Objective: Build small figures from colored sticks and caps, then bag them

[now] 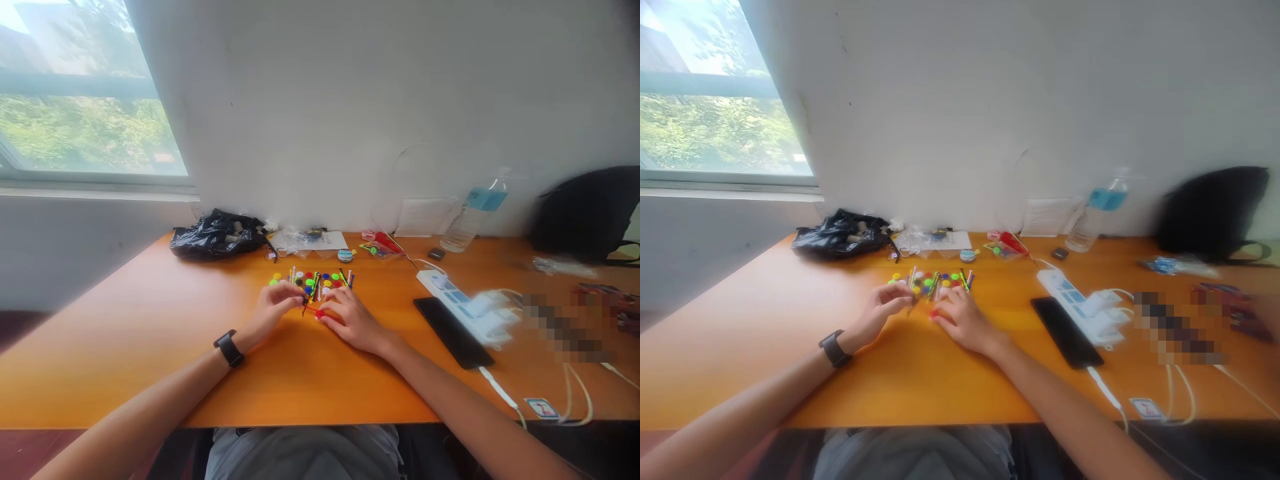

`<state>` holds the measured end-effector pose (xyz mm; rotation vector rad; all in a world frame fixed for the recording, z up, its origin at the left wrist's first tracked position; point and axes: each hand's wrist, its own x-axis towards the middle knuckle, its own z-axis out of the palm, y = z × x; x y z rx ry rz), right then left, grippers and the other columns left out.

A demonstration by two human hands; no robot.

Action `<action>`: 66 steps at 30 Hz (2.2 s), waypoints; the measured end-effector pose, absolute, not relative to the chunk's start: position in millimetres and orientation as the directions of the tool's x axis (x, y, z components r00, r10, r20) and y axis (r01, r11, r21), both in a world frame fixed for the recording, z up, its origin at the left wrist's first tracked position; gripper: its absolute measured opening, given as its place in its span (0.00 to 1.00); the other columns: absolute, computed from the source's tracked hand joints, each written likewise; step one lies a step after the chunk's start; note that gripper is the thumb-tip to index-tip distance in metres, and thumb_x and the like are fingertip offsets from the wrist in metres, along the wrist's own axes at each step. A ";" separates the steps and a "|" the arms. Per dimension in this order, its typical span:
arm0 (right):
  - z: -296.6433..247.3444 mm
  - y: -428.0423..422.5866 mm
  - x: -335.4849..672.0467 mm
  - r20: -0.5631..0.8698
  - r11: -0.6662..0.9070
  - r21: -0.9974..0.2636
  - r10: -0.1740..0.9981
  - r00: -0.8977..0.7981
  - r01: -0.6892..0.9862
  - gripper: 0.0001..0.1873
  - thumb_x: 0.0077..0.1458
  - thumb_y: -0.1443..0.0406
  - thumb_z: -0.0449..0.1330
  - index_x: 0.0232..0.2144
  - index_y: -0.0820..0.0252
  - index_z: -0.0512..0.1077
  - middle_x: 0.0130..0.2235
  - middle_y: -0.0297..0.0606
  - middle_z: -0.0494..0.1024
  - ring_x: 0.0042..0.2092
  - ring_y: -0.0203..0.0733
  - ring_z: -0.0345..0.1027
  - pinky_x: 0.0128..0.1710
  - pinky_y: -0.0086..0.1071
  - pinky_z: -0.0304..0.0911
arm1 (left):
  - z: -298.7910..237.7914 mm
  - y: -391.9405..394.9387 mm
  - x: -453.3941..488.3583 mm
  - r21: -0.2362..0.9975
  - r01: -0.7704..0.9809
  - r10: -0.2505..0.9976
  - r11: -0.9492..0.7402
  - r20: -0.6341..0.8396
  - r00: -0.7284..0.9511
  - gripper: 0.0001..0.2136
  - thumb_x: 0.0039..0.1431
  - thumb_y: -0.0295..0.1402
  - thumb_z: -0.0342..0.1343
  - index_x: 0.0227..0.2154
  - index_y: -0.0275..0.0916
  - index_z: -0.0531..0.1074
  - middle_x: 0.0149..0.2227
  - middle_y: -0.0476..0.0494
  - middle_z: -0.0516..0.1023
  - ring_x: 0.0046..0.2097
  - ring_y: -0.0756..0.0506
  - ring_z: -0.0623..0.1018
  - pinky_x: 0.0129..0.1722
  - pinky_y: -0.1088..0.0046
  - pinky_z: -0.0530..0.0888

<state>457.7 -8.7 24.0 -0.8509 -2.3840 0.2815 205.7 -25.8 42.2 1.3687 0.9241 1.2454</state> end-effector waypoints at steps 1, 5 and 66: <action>24.0 -8.8 457.7 0.453 0.774 -0.383 0.633 -0.628 0.504 0.05 0.69 0.62 0.62 0.44 0.52 0.79 0.51 0.42 0.76 0.54 0.51 0.65 0.60 0.52 0.63 | 42.3 -26.1 206.1 0.979 -0.095 0.965 -0.183 0.197 0.171 0.10 0.56 0.39 0.69 0.35 0.37 0.81 0.35 0.43 0.83 0.38 0.45 0.79 0.44 0.68 0.75; 23.7 -8.2 458.1 0.433 0.771 -0.433 0.633 -0.642 0.468 0.07 0.70 0.63 0.61 0.46 0.53 0.78 0.47 0.41 0.78 0.50 0.49 0.66 0.57 0.49 0.65 | 42.2 -26.9 206.9 0.979 -0.094 0.967 -0.180 0.193 0.166 0.11 0.55 0.39 0.70 0.35 0.37 0.81 0.36 0.43 0.83 0.38 0.44 0.80 0.44 0.68 0.76; 19.7 -2.7 471.8 0.248 0.336 -0.918 0.901 -0.355 0.212 0.39 0.71 0.42 0.50 0.15 0.58 0.70 0.19 0.36 0.68 0.25 0.38 0.59 0.31 0.36 0.54 | 35.5 -12.7 205.4 0.894 -0.448 0.987 0.005 0.067 0.145 0.16 0.52 0.30 0.69 0.45 0.36 0.82 0.43 0.40 0.82 0.35 0.48 0.77 0.40 0.69 0.72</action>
